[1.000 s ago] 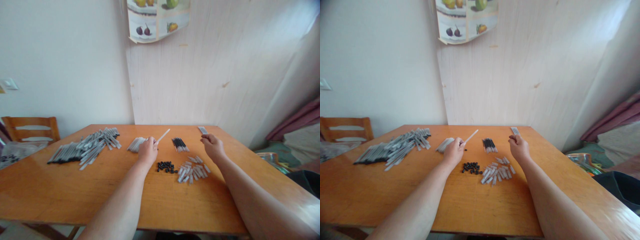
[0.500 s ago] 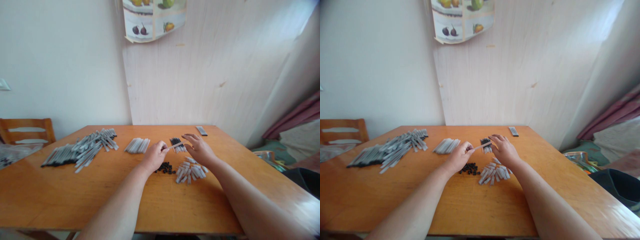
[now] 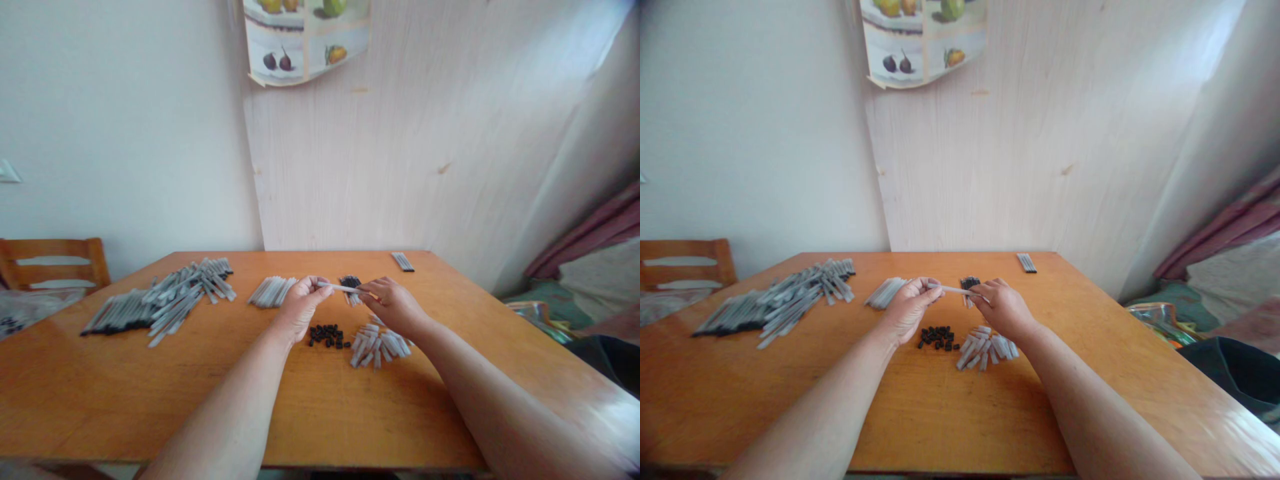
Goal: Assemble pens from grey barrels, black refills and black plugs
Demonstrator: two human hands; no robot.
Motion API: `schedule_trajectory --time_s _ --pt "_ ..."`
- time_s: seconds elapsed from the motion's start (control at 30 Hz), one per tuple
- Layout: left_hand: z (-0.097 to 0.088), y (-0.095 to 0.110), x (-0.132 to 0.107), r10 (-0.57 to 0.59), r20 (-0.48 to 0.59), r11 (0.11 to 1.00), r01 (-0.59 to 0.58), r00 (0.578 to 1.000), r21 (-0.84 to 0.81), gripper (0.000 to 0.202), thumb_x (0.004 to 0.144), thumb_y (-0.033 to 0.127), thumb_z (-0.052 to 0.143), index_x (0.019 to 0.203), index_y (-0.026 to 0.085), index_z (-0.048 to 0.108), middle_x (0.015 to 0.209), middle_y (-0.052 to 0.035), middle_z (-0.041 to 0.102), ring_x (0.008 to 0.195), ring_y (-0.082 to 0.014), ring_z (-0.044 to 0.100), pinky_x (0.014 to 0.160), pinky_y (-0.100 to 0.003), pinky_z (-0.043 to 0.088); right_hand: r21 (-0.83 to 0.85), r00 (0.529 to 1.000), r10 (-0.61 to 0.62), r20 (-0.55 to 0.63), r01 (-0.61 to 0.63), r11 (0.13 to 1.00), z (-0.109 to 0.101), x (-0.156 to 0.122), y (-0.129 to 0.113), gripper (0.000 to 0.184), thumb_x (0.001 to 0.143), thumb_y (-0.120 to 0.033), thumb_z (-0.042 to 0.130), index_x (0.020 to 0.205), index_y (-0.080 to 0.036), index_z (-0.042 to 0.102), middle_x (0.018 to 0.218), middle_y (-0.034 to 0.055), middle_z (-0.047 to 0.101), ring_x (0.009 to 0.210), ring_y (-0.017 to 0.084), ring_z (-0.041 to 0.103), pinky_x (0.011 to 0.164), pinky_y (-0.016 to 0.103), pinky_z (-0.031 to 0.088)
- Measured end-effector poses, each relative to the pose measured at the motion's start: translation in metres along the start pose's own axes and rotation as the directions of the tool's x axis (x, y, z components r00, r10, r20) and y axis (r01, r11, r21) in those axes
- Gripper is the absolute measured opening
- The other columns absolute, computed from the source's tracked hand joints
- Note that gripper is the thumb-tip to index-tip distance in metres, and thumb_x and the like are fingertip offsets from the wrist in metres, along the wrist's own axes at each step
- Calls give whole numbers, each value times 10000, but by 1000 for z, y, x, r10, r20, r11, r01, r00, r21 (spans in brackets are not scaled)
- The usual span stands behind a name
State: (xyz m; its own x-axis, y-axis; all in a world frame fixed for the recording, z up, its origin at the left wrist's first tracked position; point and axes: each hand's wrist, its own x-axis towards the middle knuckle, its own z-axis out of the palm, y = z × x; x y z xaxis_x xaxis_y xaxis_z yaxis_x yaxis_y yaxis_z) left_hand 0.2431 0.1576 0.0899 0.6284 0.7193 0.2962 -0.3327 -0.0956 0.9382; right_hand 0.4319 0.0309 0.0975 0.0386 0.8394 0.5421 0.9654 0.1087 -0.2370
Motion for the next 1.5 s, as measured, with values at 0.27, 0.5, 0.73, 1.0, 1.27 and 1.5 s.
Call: schedule_trajectory --time_s 0.27,0.5,0.73,1.0,1.27,1.5 --pt "3 -3 0 -77 36 992 80 996 -95 270 725 299 735 939 145 678 901 -46 660 853 -122 591 821 -262 413 46 999 16 51 -18 999 1 0 -10 266 930 -351 458 981 -243 696 832 44 674 839 180 564 764 283 406" --pt "0 3 1 -58 -95 980 39 994 -195 270 756 367 698 883 153 591 896 -78 704 839 -171 663 823 -331 460 -29 973 227 50 -226 974 4 0 7 288 844 -232 492 1061 -216 680 1018 54 698 943 185 596 810 263 415" --pt "-6 10 5 -68 -227 978 20 972 -208 288 714 356 711 830 156 540 799 -86 718 729 -185 685 686 -302 491 -150 881 471 48 -460 875 12 -2 29 289 832 -243 460 977 -218 708 1018 56 704 958 194 616 758 259 406" --pt "-12 5 11 -72 -334 986 15 940 -168 329 668 416 730 790 152 577 673 -28 669 583 -132 626 551 -238 451 -235 826 556 89 -525 818 22 0 32 280 828 -324 470 898 -211 717 956 89 693 901 213 610 699 273 396" --pt "-13 3 12 -79 -329 992 42 941 -120 367 637 461 743 745 152 577 650 -26 651 549 -113 588 529 -223 425 -317 762 637 115 -580 751 27 9 26 318 812 -405 476 915 -217 711 993 115 685 908 251 614 684 308 422" --pt "-12 3 12 -80 -337 993 44 938 -111 369 638 462 737 762 152 581 647 -24 650 536 -112 582 526 -228 416 -315 711 689 139 -628 712 25 12 26 295 791 -398 504 903 -217 708 982 114 696 908 253 632 698 314 445"
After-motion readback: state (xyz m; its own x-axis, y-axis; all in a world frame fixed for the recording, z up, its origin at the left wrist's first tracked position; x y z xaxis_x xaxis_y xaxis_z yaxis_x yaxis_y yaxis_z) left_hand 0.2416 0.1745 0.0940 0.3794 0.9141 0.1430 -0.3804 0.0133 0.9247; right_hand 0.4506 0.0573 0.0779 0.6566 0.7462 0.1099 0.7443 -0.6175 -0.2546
